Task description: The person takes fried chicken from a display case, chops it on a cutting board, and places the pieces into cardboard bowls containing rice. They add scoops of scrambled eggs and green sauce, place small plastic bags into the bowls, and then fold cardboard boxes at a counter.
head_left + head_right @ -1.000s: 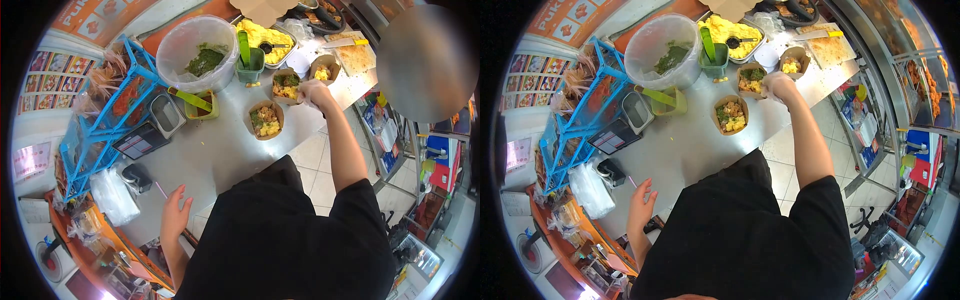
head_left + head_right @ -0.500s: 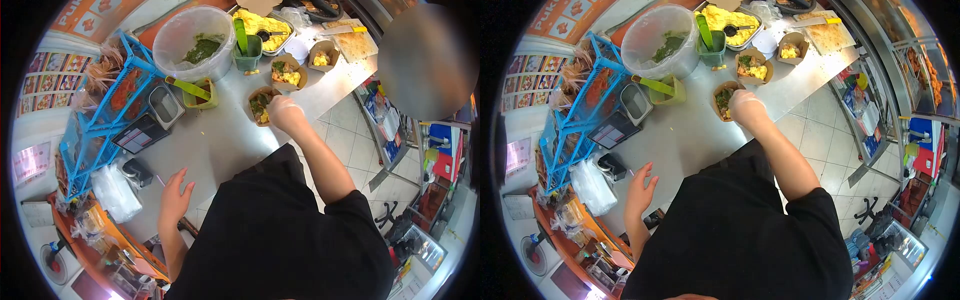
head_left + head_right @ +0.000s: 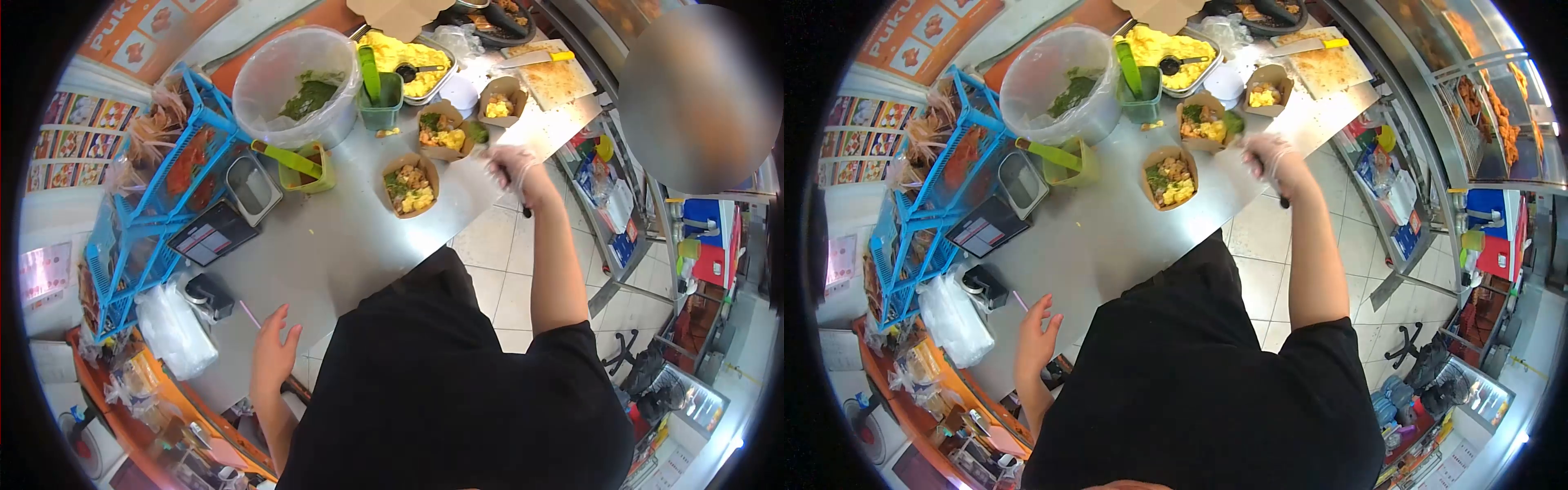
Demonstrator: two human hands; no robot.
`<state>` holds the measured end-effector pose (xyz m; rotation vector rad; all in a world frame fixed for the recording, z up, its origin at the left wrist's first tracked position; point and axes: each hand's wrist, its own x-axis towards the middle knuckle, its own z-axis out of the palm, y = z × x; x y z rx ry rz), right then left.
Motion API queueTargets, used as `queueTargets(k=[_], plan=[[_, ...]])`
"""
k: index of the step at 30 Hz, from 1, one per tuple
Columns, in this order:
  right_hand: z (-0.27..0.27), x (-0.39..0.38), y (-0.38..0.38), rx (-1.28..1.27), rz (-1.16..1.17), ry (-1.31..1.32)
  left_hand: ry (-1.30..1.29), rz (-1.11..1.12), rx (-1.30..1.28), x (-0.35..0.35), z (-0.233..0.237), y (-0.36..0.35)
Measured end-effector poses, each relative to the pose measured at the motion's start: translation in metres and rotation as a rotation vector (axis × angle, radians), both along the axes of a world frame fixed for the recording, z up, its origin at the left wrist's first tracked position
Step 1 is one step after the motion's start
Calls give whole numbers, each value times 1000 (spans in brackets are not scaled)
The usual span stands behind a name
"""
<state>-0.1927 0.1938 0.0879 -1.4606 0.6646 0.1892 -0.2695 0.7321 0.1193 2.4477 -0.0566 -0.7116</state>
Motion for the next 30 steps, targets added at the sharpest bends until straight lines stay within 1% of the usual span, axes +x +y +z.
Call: queueTargets(k=[2,4,5,6,8,10,11,12,14,15,16,18,19,20,21,22,23,24,25,26,27,28,29,30], plan=[[0,15,-39,-194,-81,44,-23,-15,1,2,-1,-5],[-2,37,-73,-283,-128,93,-18,-18,3,6,1,-15],[1,54,-82,-467,-187,248,-23,-20,4,9,4,-22],[-15,71,-95,-464,-190,246,-16,-18,13,12,7,-30],[-74,96,-122,-1619,563,157,-10,-15,22,15,9,-46],[-111,107,-119,-1565,276,232,-6,-33,25,20,9,-61],[-132,110,-138,-1598,375,111,-8,-31,26,23,11,-71],[-122,112,-137,-1598,383,104,3,14,36,25,15,-81],[-88,105,-120,-1428,326,123,23,77,47,27,17,-102],[-100,104,-132,-1392,338,179,26,95,57,28,16,-113],[-99,98,-138,-1389,353,175,29,113,68,28,15,-122],[-92,87,-143,-1381,277,-125,42,114,49,28,10,-143],[-86,86,-148,-1311,155,-170,52,106,28,26,9,-153],[-78,89,-149,-1231,46,-219,47,149,36,25,9,-164],[-50,97,-144,-952,25,-37,45,161,4,25,10,-176],[-44,103,-142,-612,-30,-221,39,182,-26,23,11,-186],[-71,122,-151,-509,10,-259,29,251,-10,20,11,-195],[-31,136,-125,34,-183,-224,12,257,-36,16,9,-203],[-15,151,-107,216,-159,-288,-6,270,-56,11,8,-209],[0,167,-87,210,-106,-388,-28,259,-47,7,9,-216],[15,191,-68,140,-89,-436,-49,261,-30,0,10,-220],[33,210,-39,227,-66,-533,-60,360,10,-8,11,-222],[55,224,-9,209,60,-653,-81,345,2,-15,11,-223],[85,230,36,279,-13,-650,-97,318,-10,-27,10,-224]])
